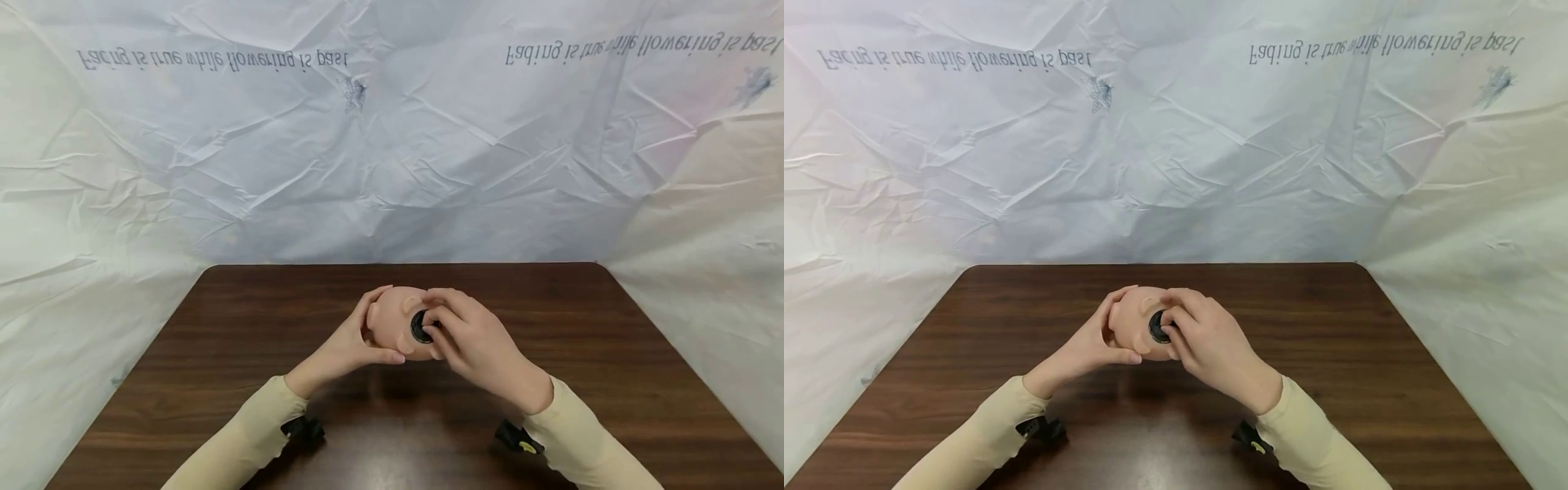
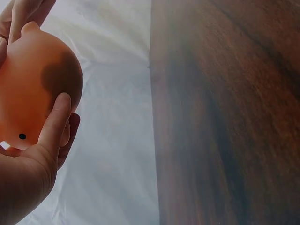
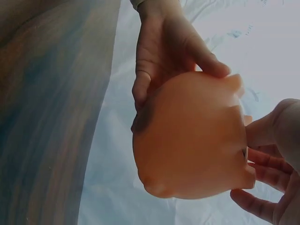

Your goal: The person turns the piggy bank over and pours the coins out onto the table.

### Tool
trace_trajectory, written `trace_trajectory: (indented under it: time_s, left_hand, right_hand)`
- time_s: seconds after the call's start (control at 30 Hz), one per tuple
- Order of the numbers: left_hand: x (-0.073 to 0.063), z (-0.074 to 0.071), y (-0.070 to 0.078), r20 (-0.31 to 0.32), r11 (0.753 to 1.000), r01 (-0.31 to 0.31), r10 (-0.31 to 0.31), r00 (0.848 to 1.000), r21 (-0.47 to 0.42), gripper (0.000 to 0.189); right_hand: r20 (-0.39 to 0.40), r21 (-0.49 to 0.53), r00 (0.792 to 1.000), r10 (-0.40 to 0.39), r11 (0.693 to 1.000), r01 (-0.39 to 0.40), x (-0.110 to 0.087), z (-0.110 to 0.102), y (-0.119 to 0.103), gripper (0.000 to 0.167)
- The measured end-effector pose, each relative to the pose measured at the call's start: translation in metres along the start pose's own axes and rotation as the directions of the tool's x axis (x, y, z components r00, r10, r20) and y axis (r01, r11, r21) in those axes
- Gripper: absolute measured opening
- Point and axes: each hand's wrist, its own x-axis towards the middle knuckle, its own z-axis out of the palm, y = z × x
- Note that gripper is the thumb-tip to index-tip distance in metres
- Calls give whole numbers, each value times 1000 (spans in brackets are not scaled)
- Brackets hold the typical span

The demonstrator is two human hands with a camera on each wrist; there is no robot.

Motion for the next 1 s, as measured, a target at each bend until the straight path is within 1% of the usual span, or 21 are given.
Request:
trace_trajectory:
  time_s: [0.03,0.13,0.27,0.47,0.63,0.8,1.0]
  left_hand:
    - [0,0,0,1,1000,-3,3,1000,1,101]
    - [0,-1,0,-1,1000,-7,7,1000,11,102]
    - [0,-2,0,4,1000,-10,10,1000,22,102]
    - [0,-2,0,20,1000,-3,2,1000,19,102]
    - [0,-3,-1,34,1000,17,-17,999,24,100]
    - [0,-3,-1,56,1000,30,-30,998,0,99]
    - [0,-5,-1,94,999,42,-42,995,2,98]
  right_hand:
    - [7,-5,1000,-11,1000,11,0,-1,0,2]
    - [34,-18,999,-30,999,30,1,-4,0,17]
    - [47,-31,998,-43,999,44,1,-6,-1,26]
    - [53,-37,996,-66,997,68,0,-7,-3,27]
    - [87,-37,993,-83,996,87,-1,-8,-2,24]
    - [110,-44,990,-85,995,90,-1,-9,-2,23]
    - [163,-29,976,-142,988,149,0,-12,-2,20]
